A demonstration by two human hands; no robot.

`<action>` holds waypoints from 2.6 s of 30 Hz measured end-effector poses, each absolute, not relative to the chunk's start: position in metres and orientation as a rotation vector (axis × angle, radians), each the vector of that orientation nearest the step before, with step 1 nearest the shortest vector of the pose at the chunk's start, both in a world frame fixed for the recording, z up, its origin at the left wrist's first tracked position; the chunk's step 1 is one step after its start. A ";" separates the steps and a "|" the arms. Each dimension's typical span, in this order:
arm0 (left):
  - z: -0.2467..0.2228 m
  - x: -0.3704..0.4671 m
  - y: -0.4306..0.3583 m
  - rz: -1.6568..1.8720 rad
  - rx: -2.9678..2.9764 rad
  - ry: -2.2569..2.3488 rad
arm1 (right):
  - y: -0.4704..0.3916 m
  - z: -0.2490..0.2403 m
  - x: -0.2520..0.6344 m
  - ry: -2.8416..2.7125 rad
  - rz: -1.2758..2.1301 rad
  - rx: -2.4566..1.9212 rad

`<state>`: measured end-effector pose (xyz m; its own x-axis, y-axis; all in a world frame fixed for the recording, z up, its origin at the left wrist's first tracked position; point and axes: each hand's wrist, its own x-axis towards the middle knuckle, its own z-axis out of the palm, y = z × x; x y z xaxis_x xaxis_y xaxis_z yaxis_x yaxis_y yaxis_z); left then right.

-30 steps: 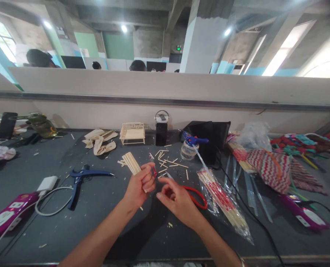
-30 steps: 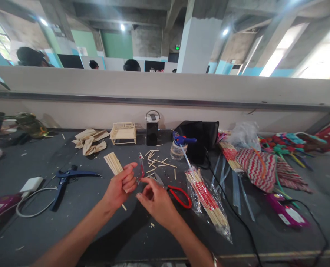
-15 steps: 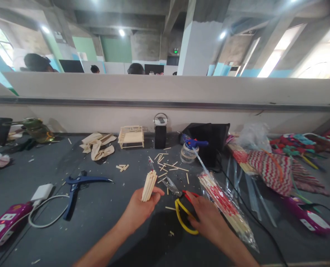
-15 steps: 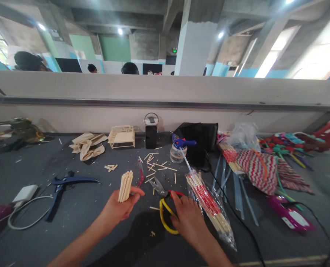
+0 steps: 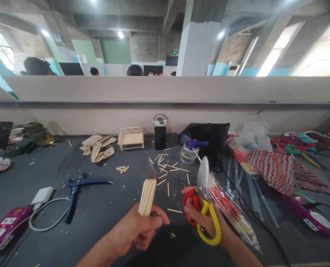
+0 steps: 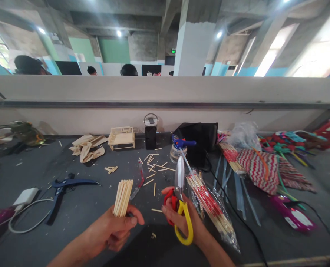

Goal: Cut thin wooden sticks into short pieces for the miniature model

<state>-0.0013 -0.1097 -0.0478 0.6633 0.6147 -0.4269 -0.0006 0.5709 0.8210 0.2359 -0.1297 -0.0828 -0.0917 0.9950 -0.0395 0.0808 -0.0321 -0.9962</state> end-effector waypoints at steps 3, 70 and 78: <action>-0.048 -0.001 -0.112 0.373 0.910 0.755 | -0.130 -0.070 0.231 -1.346 1.312 -1.140; -0.059 -0.008 -0.109 0.710 1.814 1.073 | -0.135 -0.013 0.225 -2.299 0.307 -1.251; -0.059 -0.007 -0.109 0.712 1.795 0.969 | -0.136 -0.013 0.220 -2.355 0.289 -1.249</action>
<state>-0.0072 -0.1091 -0.0588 0.5178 0.8538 0.0538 0.3060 -0.2435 0.9204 0.2199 -0.1357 -0.0128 -0.4847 0.8235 0.2947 0.7277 0.5667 -0.3865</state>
